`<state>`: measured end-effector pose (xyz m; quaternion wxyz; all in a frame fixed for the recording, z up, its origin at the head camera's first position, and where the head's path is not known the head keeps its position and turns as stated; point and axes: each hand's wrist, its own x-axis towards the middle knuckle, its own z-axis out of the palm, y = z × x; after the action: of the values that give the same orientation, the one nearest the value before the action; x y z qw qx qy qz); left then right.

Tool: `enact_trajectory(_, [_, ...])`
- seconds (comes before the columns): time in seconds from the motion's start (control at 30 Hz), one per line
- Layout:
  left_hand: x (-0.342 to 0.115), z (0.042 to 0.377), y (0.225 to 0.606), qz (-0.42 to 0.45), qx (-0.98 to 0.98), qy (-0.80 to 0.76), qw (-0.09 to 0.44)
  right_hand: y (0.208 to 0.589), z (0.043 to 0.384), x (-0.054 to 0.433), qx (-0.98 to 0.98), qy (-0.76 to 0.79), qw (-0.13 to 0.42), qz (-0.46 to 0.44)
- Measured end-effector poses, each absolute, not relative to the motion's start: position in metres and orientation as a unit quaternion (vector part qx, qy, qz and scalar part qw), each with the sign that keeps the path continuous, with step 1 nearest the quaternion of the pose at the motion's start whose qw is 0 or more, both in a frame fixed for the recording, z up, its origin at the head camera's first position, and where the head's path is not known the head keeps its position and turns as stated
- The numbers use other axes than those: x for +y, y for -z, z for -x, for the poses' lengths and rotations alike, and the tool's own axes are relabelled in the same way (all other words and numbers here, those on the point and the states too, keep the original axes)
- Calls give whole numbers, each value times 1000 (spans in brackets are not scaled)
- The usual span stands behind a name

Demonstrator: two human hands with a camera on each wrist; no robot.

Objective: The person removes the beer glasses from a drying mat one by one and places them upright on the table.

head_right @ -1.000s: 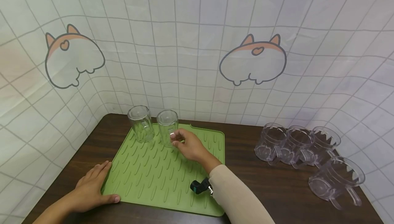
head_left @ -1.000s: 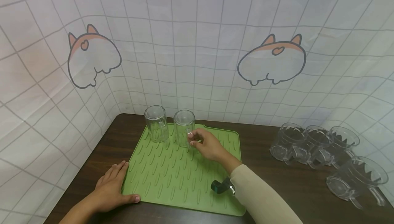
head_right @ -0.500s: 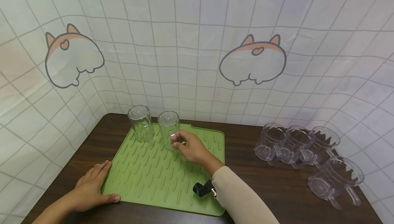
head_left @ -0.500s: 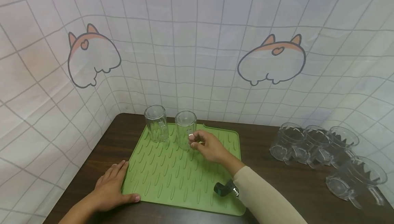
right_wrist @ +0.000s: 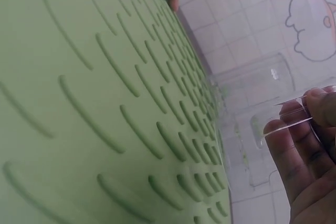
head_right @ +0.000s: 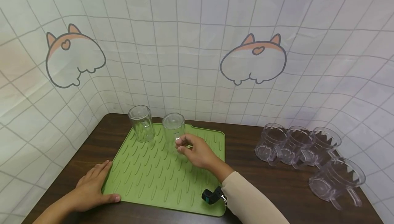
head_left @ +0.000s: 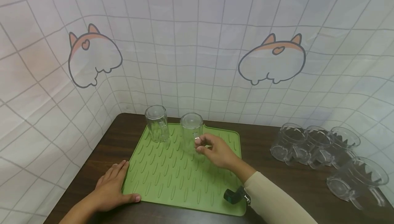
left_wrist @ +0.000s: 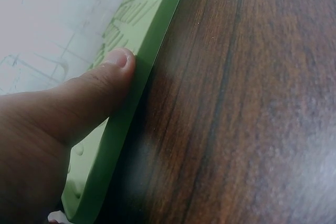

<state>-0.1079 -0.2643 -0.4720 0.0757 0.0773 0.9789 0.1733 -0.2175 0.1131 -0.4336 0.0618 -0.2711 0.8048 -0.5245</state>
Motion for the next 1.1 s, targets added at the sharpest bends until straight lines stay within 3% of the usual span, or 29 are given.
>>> enact_trajectory(0.53, [-264,109,472,-79,979,-171,75,426,193,147,801,524,46,286])
enact_trajectory(1.1, [-262,109,468,-87,981,-160,62,425,175,179,812,512,-18,280])
